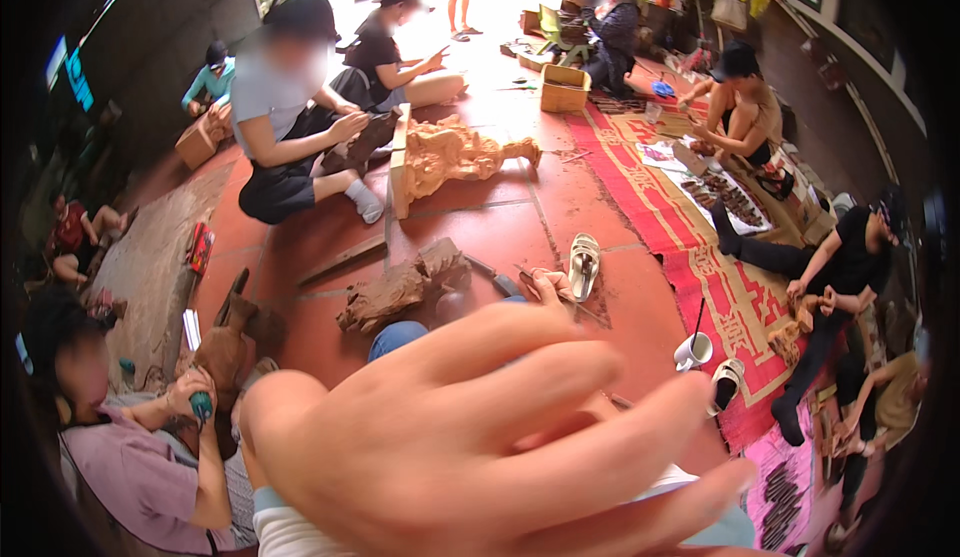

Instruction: The person sits on the floor and carves a small wooden figurine using a chisel and mallet. They repeatedly strike the chisel to shape the wood, occasionally pausing to inspect the piece or adjust their grip.

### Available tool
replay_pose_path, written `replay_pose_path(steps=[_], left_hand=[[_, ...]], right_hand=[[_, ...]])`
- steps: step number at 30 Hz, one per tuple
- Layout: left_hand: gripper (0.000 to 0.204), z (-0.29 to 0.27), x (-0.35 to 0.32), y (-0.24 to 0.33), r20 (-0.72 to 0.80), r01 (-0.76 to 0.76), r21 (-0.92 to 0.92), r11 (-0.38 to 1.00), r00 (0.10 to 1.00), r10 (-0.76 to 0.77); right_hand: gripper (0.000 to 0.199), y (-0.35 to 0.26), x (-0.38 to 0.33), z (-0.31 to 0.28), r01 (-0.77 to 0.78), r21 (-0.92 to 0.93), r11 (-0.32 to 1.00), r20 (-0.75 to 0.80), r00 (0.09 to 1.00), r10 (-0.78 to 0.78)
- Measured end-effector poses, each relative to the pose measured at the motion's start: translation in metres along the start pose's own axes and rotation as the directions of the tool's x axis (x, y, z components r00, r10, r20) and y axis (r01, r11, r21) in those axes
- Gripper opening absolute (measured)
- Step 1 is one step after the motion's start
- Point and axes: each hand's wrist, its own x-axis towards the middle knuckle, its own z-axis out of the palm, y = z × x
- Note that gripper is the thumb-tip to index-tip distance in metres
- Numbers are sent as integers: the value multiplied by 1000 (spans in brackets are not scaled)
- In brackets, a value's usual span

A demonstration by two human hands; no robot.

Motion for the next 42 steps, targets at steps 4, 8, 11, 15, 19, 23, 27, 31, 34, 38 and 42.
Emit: replay_pose_path(steps=[4,8,11,15,19,23,27,31,34,38,42], left_hand=[[28,7,8,0,29,-76,25,997,997,75],[28,-9,8,1,106,-100,78,992,990,92],[27,-44,-12,-4,169,-102,79,992,982,87],[35,-56,-144,-2,17,643,295,706,736,-677],[53,-56,-337,103,17,807,583,89,98,-995],[48,-101,-366,152,123,771,512,-379,-502,-856],[39,-91,-354,116,-31,896,311,-317,-324,-946],[37,-54,-296,38,-128,999,-44,18,13,-992],[49,-21,-269,-16,58,931,-360,64,90,-994],[66,12,-287,-63,314,715,-681,-159,88,-945],[63,27,-287,-58,289,658,-736,-160,91,-953]], right_hand=[[9,11,15,-13,54,16,998,12,998,-54],[9,7,5,6,3,1,1000,18,1000,-3],[10,-2,3,3,-12,-55,998,11,1000,12],[15,-13,2,2,5,-42,999,14,1000,-4],[8,-2,9,0,26,-97,995,82,996,-18],[11,-21,-4,8,-59,-159,986,65,995,70],[14,-38,-14,19,-26,-212,977,101,994,49],[11,-56,-17,28,71,-328,942,206,978,-2],[13,-78,-19,43,167,-382,909,295,954,-52],[16,-67,-23,57,448,-538,714,540,834,-117],[8,-68,-22,89,419,-591,689,607,794,39]])
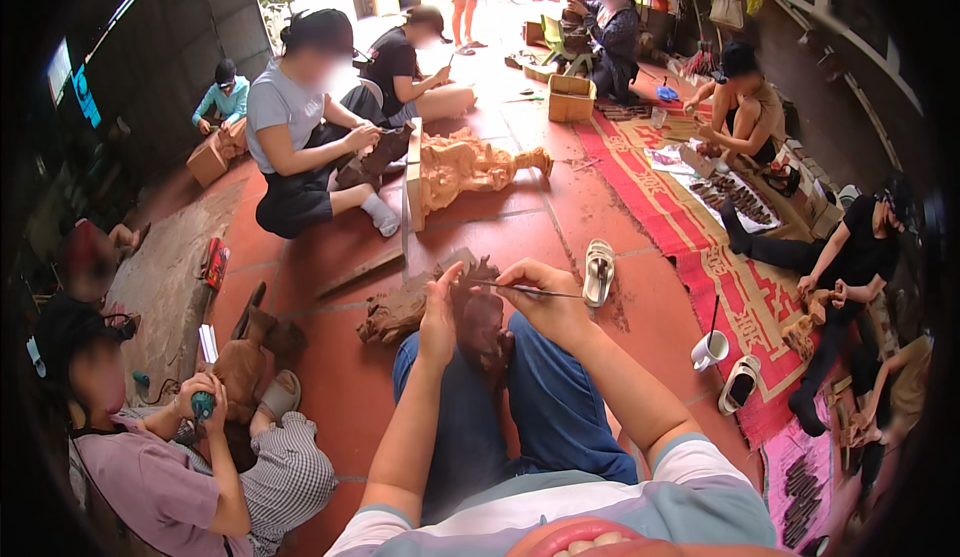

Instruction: The person sits on the floor and carves a small wooden figurine using a chisel and mallet. They repeatedly strike the chisel to shape the wood, occasionally pausing to inspect the piece or adjust their grip.

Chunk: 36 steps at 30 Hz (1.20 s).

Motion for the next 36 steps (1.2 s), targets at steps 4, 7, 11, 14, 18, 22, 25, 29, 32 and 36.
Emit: replay_pose_path(steps=[4,7,11,14,18,22,25,29,32,36], left_hand=[[61,-3,3,-15,-55,-2,20,1000,998,3],[60,-5,-2,-16,-49,28,5,1000,998,-28],[59,-3,-5,-10,-77,32,-17,999,996,-34],[58,0,-5,-10,-97,16,-29,999,995,-19],[56,-5,-4,-13,-50,9,-4,1000,999,-9],[56,-4,-6,-16,-100,12,-54,998,995,-17],[55,-2,-3,-15,-73,11,-68,998,997,-16],[54,-6,-2,-18,-144,-2,-65,998,990,-8],[54,-3,-4,-18,-116,10,-72,997,993,-18],[50,13,-4,-9,-182,-15,-40,999,983,8]], right_hand=[[10,4,26,-7,332,-451,829,202,942,-268],[10,1,30,-9,225,-413,883,129,974,-187],[9,-6,25,-7,272,-404,873,127,962,-241],[8,-3,22,0,303,-434,848,187,951,-244],[9,-10,14,-5,176,-278,944,-10,982,-186],[12,-4,6,3,209,-308,928,35,977,-209],[11,13,7,-13,164,-151,975,-200,961,-192],[7,-10,6,1,232,-326,916,-12,968,-250],[7,3,9,-11,185,-279,942,-105,969,-222],[10,-7,2,-6,149,-255,955,-113,977,-182]])
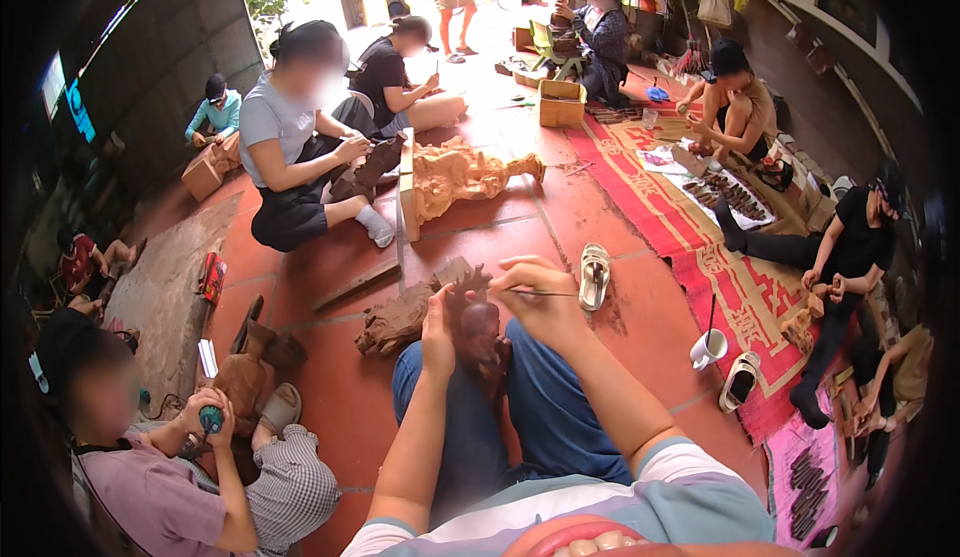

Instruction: The person sits on the floor and carves a small wooden figurine using a chisel and mallet. They repeatedly strike the chisel to shape the wood, occasionally pausing to inspect the piece or adjust their grip.

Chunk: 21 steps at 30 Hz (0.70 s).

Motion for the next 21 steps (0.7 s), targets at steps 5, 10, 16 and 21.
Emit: replay_pose_path(steps=[5,10,16,21], left_hand=[[46,-11,2,-14,-113,-69,294,953,988,106],[45,-5,11,-29,-64,-236,523,819,947,314],[46,-9,13,-25,-35,-223,511,830,960,279],[46,-5,9,-24,-85,-201,618,760,944,319]], right_hand=[[9,7,2,-8,101,-33,994,-218,970,-105],[8,14,2,2,158,-53,986,21,987,-157],[8,10,5,4,126,-35,991,-36,991,-127],[7,7,2,-1,0,165,986,-154,988,26]])
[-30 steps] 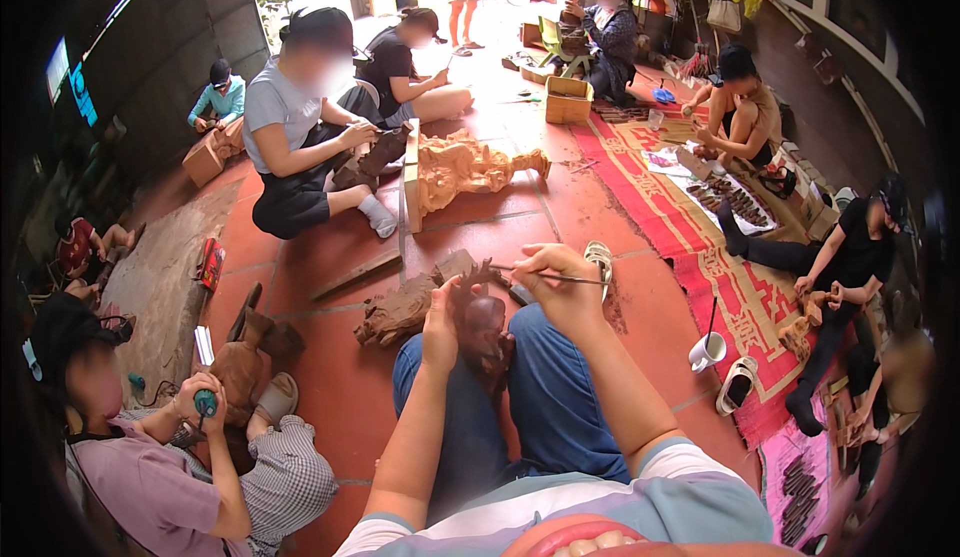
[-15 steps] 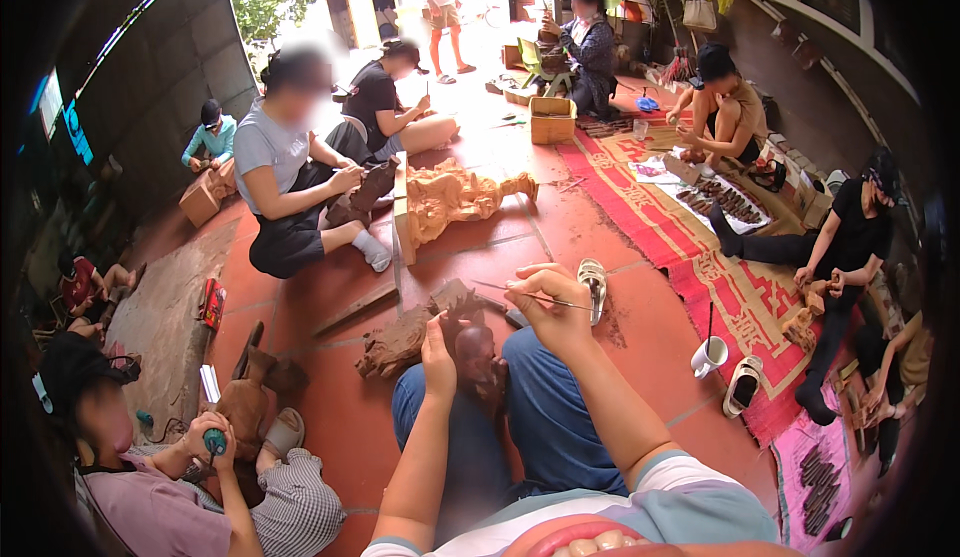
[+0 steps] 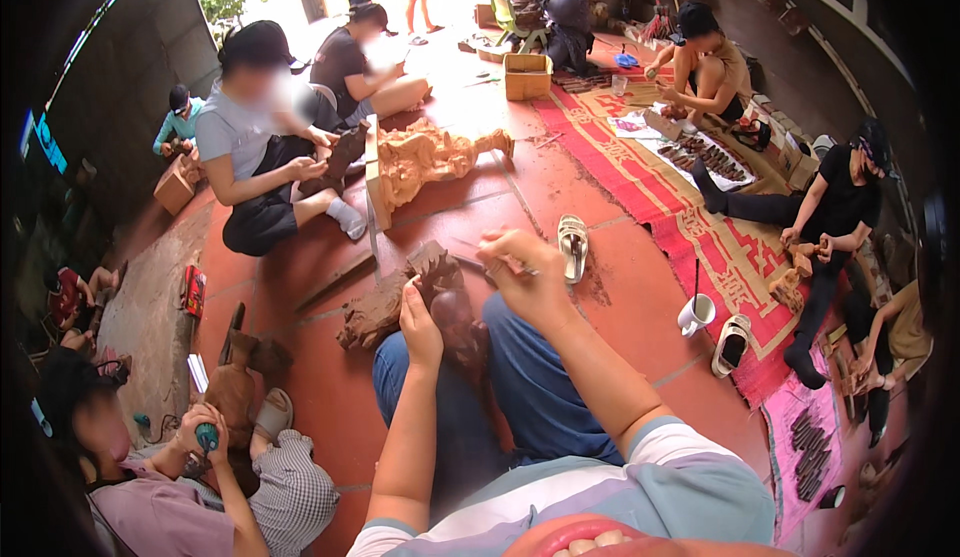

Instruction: The person sits on the floor and carves a small wooden figurine using a chisel and mallet. They repeatedly strike the chisel to shape the wood, occasionally pausing to inspect the piece or adjust their grip.

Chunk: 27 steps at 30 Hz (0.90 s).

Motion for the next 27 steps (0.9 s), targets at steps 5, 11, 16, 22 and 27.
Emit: replay_pose_path(steps=[5,11,16,22,27], left_hand=[[45,-5,3,-4,-9,6,-62,998,1000,-7],[50,4,-2,1,-33,123,-29,992,992,-124],[53,-5,-3,1,-18,140,-21,990,990,-140],[49,2,-3,4,30,87,-64,994,996,-85],[59,0,-4,1,12,179,-72,981,984,-178]], right_hand=[[7,9,0,12,242,-217,946,240,952,-189],[6,4,-4,10,82,-110,991,59,995,-76],[5,2,7,1,124,-103,987,-123,983,-136],[10,7,12,-1,223,-243,944,162,969,-187],[8,-6,19,12,33,-5,999,143,989,-32]])
